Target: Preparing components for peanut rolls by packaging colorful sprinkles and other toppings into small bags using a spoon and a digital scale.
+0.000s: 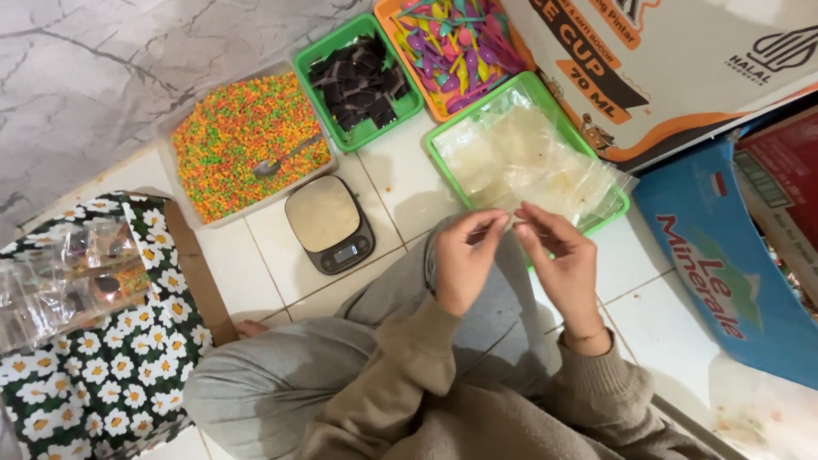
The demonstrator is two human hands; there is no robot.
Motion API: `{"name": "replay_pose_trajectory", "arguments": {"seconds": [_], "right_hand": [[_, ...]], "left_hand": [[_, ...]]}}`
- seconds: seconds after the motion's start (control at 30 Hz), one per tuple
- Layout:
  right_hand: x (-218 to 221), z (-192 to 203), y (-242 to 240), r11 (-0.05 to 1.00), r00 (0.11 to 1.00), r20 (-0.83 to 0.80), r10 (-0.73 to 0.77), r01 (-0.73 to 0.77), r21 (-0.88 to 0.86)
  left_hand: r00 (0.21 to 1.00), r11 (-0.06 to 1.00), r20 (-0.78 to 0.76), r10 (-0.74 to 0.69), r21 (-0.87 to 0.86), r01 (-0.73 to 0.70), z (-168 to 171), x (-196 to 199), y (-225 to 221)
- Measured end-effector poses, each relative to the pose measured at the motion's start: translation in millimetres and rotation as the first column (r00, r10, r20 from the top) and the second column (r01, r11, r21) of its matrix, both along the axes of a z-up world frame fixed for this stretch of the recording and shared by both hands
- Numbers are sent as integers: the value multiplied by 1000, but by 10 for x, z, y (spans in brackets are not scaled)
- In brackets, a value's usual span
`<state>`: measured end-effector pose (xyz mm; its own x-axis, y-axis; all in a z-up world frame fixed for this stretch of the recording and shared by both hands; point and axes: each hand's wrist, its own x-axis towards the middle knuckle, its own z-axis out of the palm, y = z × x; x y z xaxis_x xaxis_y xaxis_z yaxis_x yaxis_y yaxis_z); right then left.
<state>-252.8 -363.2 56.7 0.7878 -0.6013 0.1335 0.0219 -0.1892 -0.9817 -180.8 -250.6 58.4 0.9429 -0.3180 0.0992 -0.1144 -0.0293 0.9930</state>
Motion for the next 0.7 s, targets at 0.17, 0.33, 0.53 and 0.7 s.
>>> {"name": "replay_pose_trajectory", "arguments": {"seconds": [0.17,0.33,0.53,0.7], "right_hand": [[26,-15,249,1000,1000,-2,-6,6,16],[55,-14,339,1000,998,-56,-14,13,-13],[71,-4,443,999,996,-86,20,-17,30],[89,14,470,959,984,-91,153,-126,253]], "left_hand": [[952,985,-302,-38,-173,-15,-472,3,98],[921,974,-385,-63,-223,-27,-464,-55,240],[916,960,-387,-102,-281,-12,-573,-32,462],[911,933,-373,-178,-358,36,-428,-6,677]]}}
